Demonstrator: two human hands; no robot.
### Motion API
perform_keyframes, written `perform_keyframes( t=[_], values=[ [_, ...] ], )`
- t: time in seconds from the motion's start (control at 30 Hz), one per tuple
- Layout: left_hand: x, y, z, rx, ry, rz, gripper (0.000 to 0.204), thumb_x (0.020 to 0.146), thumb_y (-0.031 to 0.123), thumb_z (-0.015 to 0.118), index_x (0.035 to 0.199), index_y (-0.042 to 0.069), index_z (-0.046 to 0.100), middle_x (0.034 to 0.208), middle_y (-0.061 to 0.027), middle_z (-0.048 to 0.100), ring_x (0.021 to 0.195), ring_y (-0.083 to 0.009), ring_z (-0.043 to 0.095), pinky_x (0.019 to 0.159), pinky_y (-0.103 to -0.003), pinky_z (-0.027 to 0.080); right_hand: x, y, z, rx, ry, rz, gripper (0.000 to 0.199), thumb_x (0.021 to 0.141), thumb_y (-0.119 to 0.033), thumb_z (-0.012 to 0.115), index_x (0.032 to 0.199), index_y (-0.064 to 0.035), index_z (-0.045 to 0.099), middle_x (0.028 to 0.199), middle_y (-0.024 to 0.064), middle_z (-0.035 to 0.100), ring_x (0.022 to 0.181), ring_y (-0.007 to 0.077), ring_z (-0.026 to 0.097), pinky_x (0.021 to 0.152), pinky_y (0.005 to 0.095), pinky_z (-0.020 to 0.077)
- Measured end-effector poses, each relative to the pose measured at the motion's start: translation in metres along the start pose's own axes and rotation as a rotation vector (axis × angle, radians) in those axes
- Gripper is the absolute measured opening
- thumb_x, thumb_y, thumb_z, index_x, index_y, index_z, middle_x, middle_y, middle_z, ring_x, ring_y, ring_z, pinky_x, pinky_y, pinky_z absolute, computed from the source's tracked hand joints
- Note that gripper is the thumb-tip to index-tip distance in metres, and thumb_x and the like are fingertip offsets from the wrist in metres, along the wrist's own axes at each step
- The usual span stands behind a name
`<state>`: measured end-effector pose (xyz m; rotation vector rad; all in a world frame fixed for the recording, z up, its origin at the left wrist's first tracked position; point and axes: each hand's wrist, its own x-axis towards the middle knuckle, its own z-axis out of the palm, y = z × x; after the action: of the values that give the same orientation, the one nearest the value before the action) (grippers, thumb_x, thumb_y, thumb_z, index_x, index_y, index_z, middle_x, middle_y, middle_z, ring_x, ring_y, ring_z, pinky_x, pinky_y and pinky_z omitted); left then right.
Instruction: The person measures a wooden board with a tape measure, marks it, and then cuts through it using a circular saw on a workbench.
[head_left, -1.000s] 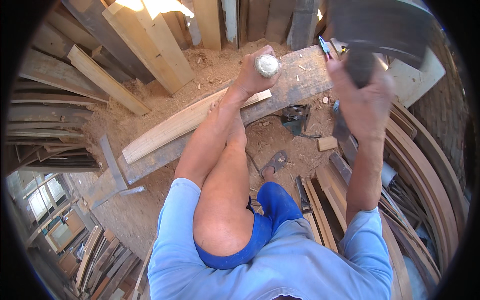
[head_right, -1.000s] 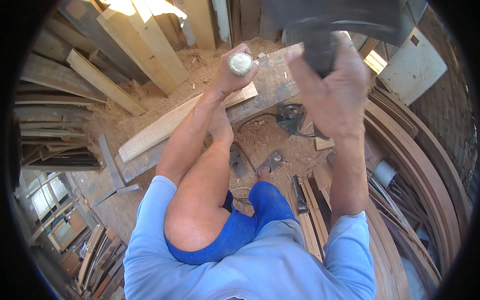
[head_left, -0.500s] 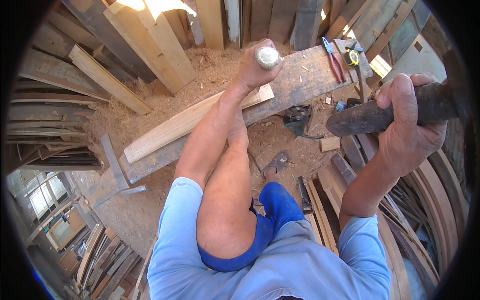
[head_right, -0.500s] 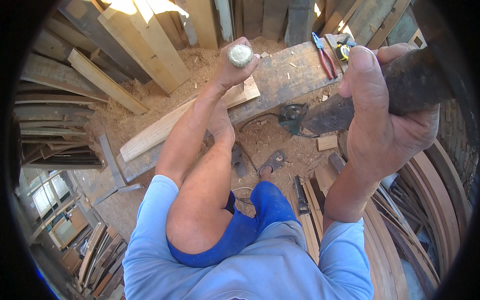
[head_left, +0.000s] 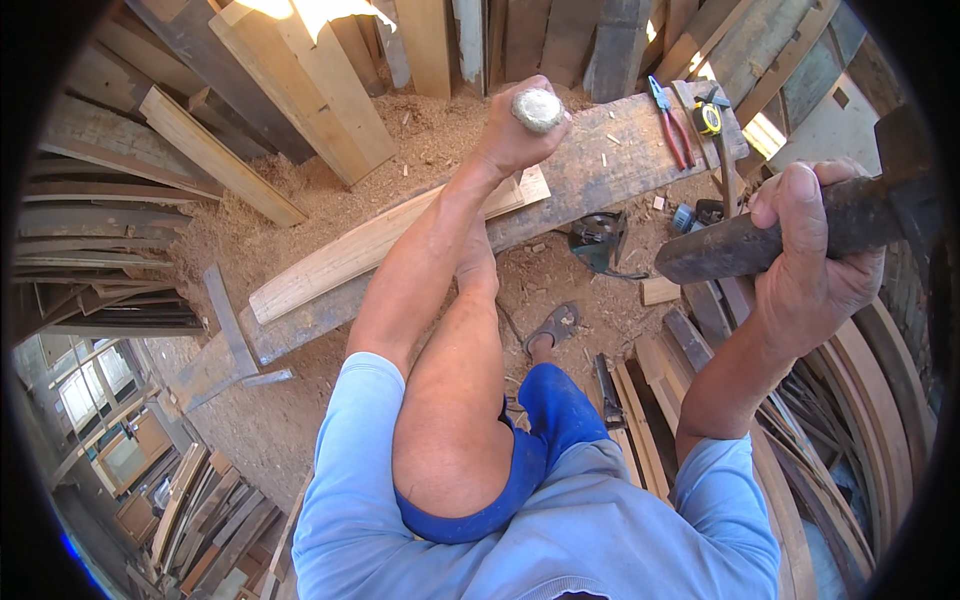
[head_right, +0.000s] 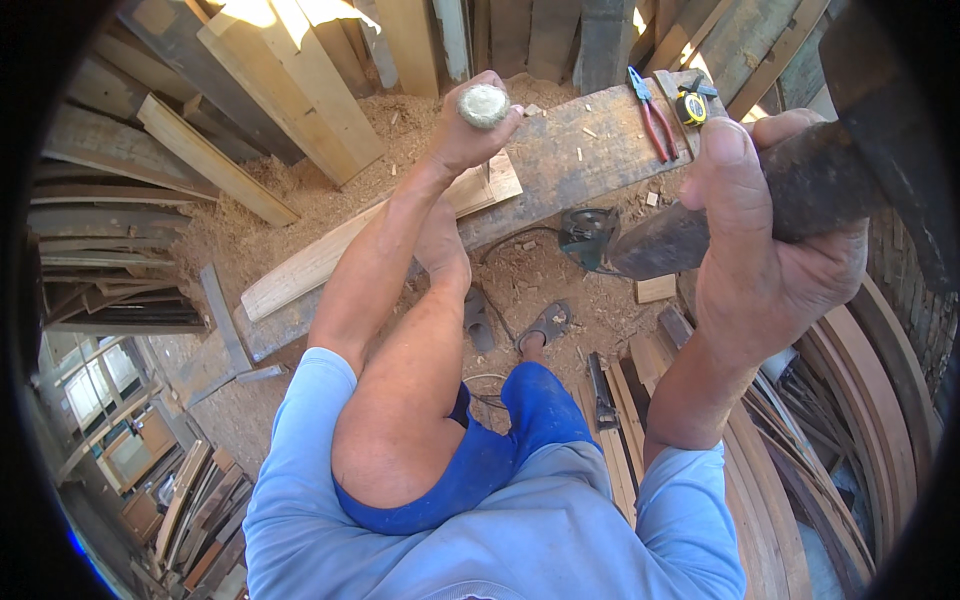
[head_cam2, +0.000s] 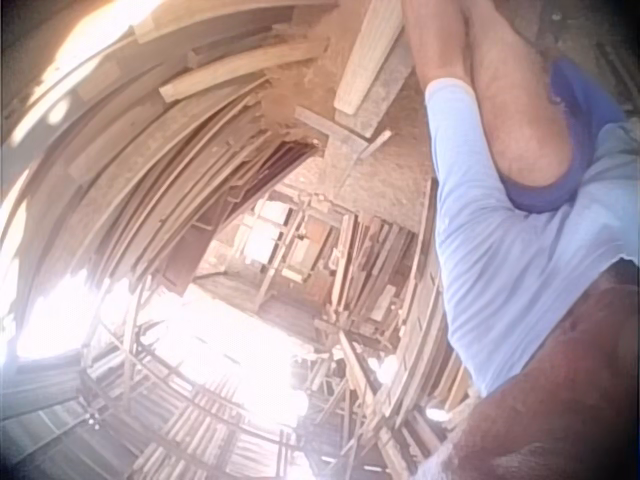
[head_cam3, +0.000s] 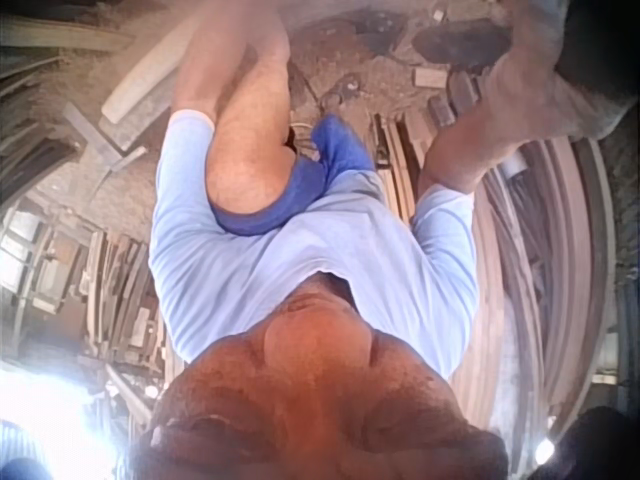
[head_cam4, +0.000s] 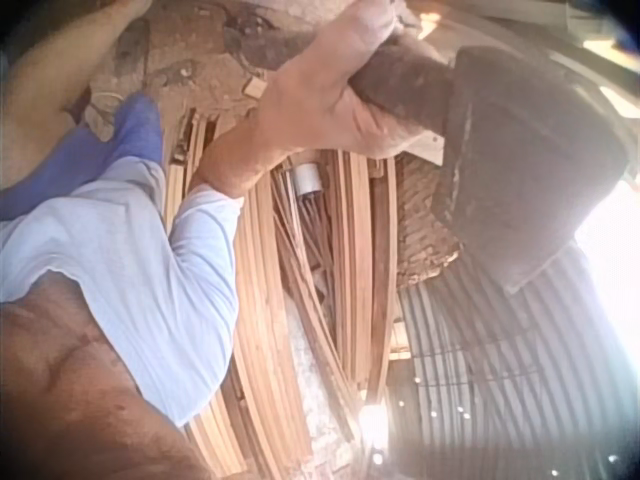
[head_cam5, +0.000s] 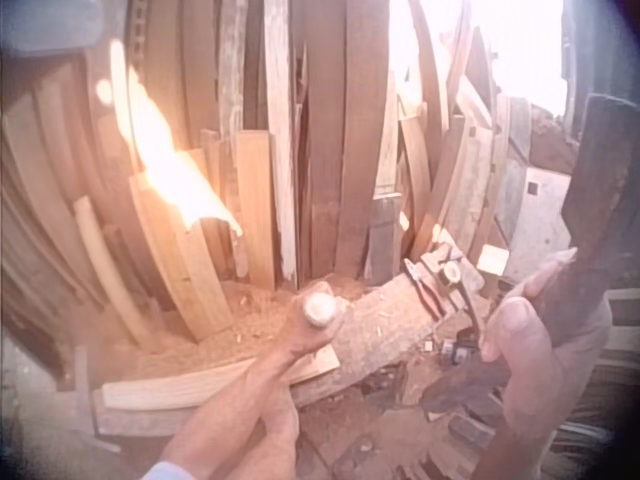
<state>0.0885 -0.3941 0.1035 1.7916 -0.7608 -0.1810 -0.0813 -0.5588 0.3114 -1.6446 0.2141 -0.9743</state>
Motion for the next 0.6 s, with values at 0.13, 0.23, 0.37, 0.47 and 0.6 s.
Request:
perform_keyframes(
  t=[0.13, 0.23, 0.37, 0.47, 0.6],
  values=[
    [0.0, 0.005, 0.004, 0.021, -0.013, -0.024, 0.019, 0.087, 0.013, 0.076, 0.087, 0.006, 0.058, 0.075, -0.0026, 0.059, 0.07, -0.0124, 0.054, 0.068, -0.032, 0.049, 0.002, 0.0, -0.004, -0.008, 0.02, 0.008, 0.011, 0.088, 0.003, 0.077, 0.092, -0.0021, 0.068, 0.072, 0.0056, 0.069, 0.064, 0.0095, 0.064, 0.063, 0.0229, 0.0495],
    [-0.007, 0.004, 0.002, 0.011, 0.018, -0.025, 0.02, 0.086, 0.013, 0.076, 0.087, 0.006, 0.058, 0.075, -0.0035, 0.059, 0.07, -0.0128, 0.055, 0.068, -0.031, 0.049, -0.001, 0.004, 0.0, 0.014, 0.026, 0.022, 0.011, 0.088, 0.003, 0.077, 0.092, -0.0021, 0.068, 0.074, 0.0049, 0.069, 0.064, 0.0088, 0.064, 0.063, 0.0226, 0.0489],
    [-0.012, 0.01, 0.008, 0.011, 0.033, -0.029, 0.02, 0.085, 0.012, 0.077, 0.088, 0.006, 0.058, 0.075, -0.0048, 0.06, 0.07, -0.014, 0.057, 0.068, -0.032, 0.05, -0.003, 0.004, 0.001, -0.02, 0.0, 0.05, 0.013, 0.087, 0.003, 0.078, 0.092, -0.0025, 0.067, 0.075, 0.0034, 0.068, 0.064, 0.008, 0.063, 0.063, 0.0219, 0.0481],
    [-0.015, 0.009, 0.008, 0.014, -0.016, 0.01, 0.02, 0.085, 0.012, 0.077, 0.089, 0.006, 0.058, 0.076, -0.006, 0.061, 0.07, -0.0149, 0.058, 0.068, -0.032, 0.051, -0.007, 0.006, 0.003, -0.038, -0.028, 0.029, 0.013, 0.088, 0.002, 0.078, 0.092, -0.0031, 0.067, 0.075, 0.0024, 0.068, 0.064, 0.0074, 0.062, 0.062, 0.0213, 0.0476],
    [-0.018, 0.009, 0.009, 0.03, -0.061, 0.057, 0.021, 0.085, 0.011, 0.077, 0.09, 0.006, 0.057, 0.076, -0.0056, 0.061, 0.07, -0.0142, 0.058, 0.067, -0.031, 0.051, -0.01, 0.008, 0.003, -0.024, -0.087, 0.002, 0.01, 0.091, 0.003, 0.075, 0.096, -0.002, 0.067, 0.083, 0.0048, 0.067, 0.066, 0.0107, 0.063, 0.063, 0.0255, 0.0499]
  ],
)
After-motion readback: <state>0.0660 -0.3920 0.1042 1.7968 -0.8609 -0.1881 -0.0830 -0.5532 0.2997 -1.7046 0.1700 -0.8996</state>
